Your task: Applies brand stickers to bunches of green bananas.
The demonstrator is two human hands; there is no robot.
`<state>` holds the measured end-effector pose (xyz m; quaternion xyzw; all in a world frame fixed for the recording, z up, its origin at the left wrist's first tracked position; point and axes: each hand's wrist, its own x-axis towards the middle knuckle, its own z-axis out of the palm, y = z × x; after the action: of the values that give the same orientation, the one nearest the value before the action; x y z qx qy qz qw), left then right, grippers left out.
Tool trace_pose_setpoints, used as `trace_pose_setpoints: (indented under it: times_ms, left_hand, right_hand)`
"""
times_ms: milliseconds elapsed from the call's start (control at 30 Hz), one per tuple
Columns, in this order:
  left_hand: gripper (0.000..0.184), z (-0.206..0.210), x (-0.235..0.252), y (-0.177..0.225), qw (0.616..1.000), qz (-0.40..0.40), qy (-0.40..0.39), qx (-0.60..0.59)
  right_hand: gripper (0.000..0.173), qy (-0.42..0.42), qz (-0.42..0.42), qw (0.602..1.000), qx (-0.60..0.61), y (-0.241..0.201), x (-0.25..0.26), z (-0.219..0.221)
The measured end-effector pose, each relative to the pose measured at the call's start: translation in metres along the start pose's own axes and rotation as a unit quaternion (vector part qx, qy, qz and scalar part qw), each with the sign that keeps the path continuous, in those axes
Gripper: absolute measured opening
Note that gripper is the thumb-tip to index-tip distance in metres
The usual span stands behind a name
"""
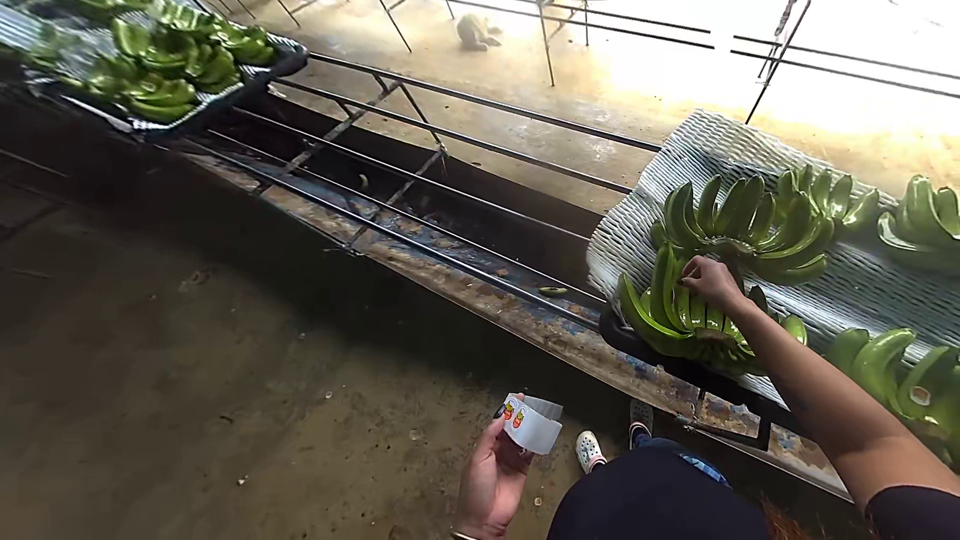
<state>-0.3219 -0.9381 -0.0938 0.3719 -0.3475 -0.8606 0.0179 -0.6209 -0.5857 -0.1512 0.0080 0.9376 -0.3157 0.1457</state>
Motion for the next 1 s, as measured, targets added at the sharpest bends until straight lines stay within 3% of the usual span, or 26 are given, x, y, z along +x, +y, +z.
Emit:
trace_pose_setpoints:
  times_ms: [133, 333, 467, 600, 700, 800, 900, 1000]
  left_hand:
    - [0.04, 0.006, 0.003, 0.001, 1.0, -0.005, -0.007, 0.007]
    - [0.04, 0.002, 0.007, 0.004, 1.0, -0.008, -0.012, 0.01]
    - [0.041, 0.007, 0.007, 0.005, 0.999, -0.008, -0.011, 0.041]
    - [0.037, 0.022, 0.004, 0.003, 0.994, 0.052, -0.021, 0.099]
    - [0.027, 0.042, 0.001, -0.001, 0.985, 0.074, -0.027, 0.153]
    - [0.022, 0.061, 0.003, -0.003, 0.979, 0.072, -0.065, 0.18]
    - [0.026, 0.073, -0.001, -0.006, 0.978, 0.061, -0.118, 0.16]
    - [0.044, 0.073, -0.008, -0.007, 0.979, -0.022, -0.194, 0.05]
  right_hand:
    - [0.021, -0.091, -0.005, 0.996, 0.023, 0.005, -0.001, 0.018]
    - [0.018, -0.042, -0.02, 0.995, 0.084, 0.009, -0.008, 0.005]
    - [0.023, -0.098, -0.064, 0.993, 0.029, 0.007, -0.006, 0.011]
    - [0.021, 0.024, -0.139, 0.99, 0.018, -0.035, -0.038, -0.017]
    - [0.015, 0.036, -0.348, 0.93, 0.108, -0.088, -0.086, -0.02]
    - [0.016, -0.06, -0.537, 0.83, 0.136, -0.136, -0.129, 0.004]
    - [0.019, -0.118, -0.629, 0.765, 0.077, -0.154, -0.147, 0.02]
    - [0.021, -0.116, -0.657, 0.744, 0.044, -0.155, -0.152, 0.02]
